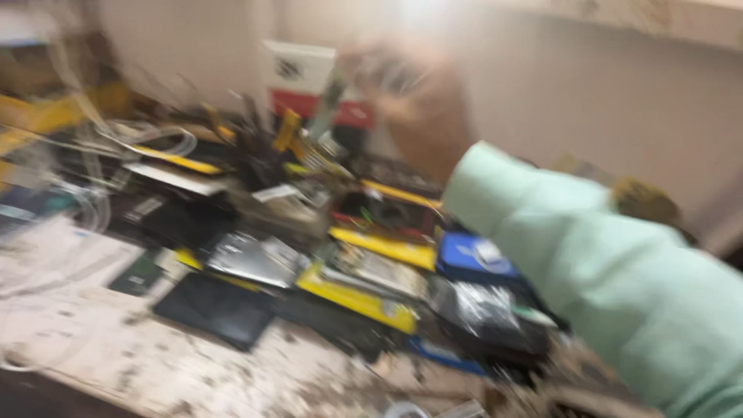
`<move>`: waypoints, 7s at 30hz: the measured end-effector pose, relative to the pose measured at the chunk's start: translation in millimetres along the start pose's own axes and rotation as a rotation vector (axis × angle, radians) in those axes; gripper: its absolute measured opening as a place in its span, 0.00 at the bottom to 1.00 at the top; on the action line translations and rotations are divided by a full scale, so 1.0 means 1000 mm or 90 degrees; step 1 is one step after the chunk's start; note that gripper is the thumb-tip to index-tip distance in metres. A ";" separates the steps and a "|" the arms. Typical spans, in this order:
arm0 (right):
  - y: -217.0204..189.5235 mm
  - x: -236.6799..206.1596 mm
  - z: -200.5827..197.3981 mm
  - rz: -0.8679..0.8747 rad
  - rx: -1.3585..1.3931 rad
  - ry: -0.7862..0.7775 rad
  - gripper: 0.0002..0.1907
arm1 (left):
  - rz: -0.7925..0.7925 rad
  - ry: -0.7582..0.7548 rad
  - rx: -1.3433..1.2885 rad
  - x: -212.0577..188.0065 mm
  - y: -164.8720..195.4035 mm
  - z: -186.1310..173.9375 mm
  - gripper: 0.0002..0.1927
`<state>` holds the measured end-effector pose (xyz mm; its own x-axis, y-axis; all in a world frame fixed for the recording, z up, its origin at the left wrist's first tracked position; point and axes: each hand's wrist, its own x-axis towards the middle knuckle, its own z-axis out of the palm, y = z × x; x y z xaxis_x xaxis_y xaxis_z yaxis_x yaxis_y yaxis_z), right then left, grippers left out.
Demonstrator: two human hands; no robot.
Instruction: The person repairs a disassembled smartphone by using a screwdriver to remove screws and a plastic pry tool to detach the back cover. They then reconnect internal ribbon cables and test the device, which displays a green vertical line on the screen.
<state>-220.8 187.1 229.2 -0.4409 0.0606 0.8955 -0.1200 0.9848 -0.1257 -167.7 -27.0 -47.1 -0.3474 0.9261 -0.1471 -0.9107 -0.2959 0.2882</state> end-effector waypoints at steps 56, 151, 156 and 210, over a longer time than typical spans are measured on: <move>-0.180 -0.376 -0.249 1.078 0.224 0.002 0.07 | 0.023 0.049 0.188 -0.100 -0.225 0.005 0.54; -0.212 -0.407 -0.260 0.671 -0.102 -0.155 0.28 | -0.084 -0.194 0.220 -0.061 -0.164 0.078 0.55; -0.204 -0.430 -0.265 0.797 0.071 -0.073 0.25 | -0.104 -0.206 0.201 -0.059 -0.166 0.070 0.55; -0.179 -0.394 -0.248 0.972 0.396 0.137 0.12 | -0.072 -0.268 0.226 -0.061 -0.184 0.044 0.49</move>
<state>194.8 27.1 4.9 -0.3621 0.9161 -0.1722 -0.0576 -0.2064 -0.9768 31.2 -18.4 -49.3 -0.0673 0.9825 0.1739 -0.7808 -0.1603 0.6038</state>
